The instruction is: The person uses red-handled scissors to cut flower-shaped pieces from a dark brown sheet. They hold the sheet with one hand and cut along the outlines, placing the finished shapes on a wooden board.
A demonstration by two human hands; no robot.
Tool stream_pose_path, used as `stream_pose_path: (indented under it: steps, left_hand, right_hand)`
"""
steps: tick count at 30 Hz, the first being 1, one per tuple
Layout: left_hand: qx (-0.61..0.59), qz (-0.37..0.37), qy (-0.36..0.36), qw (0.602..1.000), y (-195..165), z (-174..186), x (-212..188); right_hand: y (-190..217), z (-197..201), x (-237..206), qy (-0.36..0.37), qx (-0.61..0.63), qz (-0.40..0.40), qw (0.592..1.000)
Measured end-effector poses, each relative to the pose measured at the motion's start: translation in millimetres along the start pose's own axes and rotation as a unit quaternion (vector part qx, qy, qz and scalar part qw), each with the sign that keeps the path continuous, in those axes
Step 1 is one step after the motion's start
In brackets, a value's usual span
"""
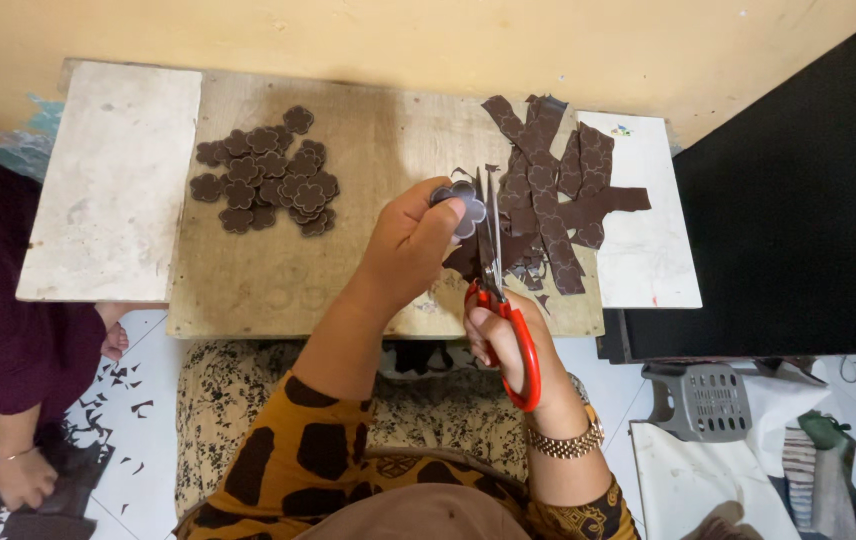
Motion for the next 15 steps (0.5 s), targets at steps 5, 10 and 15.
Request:
stream_pose_path:
  steps: [5,10,15]
  left_hand:
    - [0.053,0.023,-0.008,0.998,-6,7,0]
    - [0.039,0.027,0.003,0.999,-4,8,2]
    - [-0.005,0.072,-0.004,0.997,18,10,5]
  right_hand:
    - [-2,0,2,0.000,-0.006,-0.016,1.000]
    - [-10,5,3,-0.009,-0.006,-0.032,0.999]
    - [-23,10,6,-0.001,0.052,-0.043,0.998]
Point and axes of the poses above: each hand's wrist, its own x-axis towards the middle knuckle, its own z-axis out of the back of the hand, y = z × x, the point moved 6 cm from there along x, towards the middle knuckle, and after that the axes turned 2 degrees about -y, right-handed, at the moved point
